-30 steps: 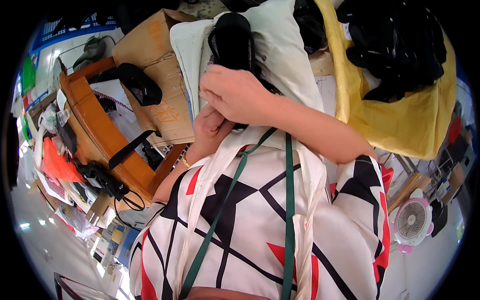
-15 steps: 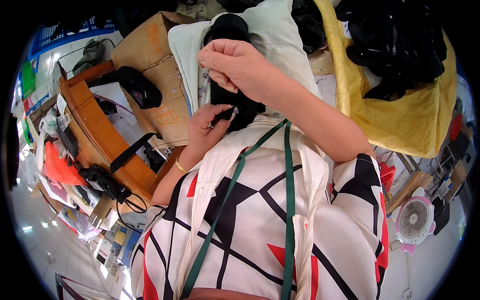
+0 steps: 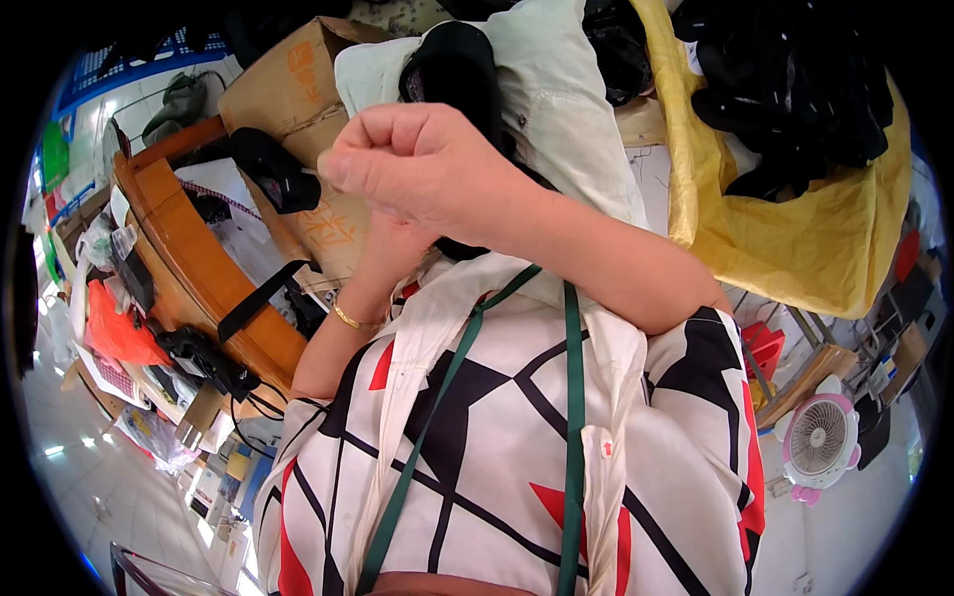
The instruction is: The person hand-sews a black slip-on shoe using a needle and thread. They repeatedly insert the needle into the shoe's upper and pull the thread through to secure the material. The person works on one shoe at a time, occasionally adjusting the shoe's position on a white cloth.
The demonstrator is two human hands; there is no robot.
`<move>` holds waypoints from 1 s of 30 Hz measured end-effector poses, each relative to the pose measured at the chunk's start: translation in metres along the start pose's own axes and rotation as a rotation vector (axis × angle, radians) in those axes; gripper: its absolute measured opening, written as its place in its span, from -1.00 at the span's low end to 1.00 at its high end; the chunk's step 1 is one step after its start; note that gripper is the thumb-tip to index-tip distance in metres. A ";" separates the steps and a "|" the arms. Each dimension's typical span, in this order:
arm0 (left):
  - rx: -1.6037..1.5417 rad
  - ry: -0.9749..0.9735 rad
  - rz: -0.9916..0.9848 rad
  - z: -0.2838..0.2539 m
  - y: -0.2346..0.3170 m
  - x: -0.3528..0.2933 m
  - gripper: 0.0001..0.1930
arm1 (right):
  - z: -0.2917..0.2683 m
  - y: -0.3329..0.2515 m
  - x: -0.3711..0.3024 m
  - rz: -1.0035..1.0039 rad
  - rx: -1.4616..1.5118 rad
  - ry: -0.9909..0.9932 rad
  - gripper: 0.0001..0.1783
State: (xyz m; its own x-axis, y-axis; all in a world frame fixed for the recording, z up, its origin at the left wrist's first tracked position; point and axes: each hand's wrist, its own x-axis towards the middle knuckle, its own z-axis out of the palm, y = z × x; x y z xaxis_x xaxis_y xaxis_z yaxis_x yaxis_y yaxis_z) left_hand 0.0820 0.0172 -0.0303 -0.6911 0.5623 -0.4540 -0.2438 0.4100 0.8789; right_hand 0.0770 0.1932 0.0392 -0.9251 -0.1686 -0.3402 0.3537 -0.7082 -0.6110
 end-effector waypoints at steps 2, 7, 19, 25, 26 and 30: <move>0.001 0.003 -0.059 0.000 -0.002 0.000 -0.82 | -0.003 0.001 0.005 -0.048 -0.150 0.021 -0.83; -0.073 0.130 -0.130 0.001 -0.004 -0.017 -0.65 | -0.055 -0.021 0.008 -0.196 0.016 0.143 -0.85; 0.180 0.213 -0.238 -0.006 -0.006 -0.041 -0.59 | -0.036 -0.035 -0.016 -0.230 -0.015 0.070 -0.85; -0.134 0.490 0.277 -0.061 0.037 -0.016 -0.75 | -0.018 -0.045 -0.031 -0.314 -0.145 -0.130 -0.84; -0.100 0.513 0.343 -0.081 0.047 -0.009 -0.74 | -0.014 -0.048 -0.032 -0.327 -0.163 -0.125 -0.84; -0.035 0.182 0.314 -0.156 0.094 0.020 -0.70 | -0.015 -0.049 -0.031 -0.311 -0.217 -0.158 -0.83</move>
State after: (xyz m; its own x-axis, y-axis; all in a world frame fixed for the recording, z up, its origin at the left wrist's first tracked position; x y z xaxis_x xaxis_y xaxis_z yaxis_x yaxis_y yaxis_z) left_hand -0.0611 -0.0452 0.0660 -0.8448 0.5188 -0.1309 -0.0217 0.2111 0.9772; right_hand 0.0899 0.2430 0.0692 -0.9964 -0.0844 -0.0118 0.0590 -0.5835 -0.8100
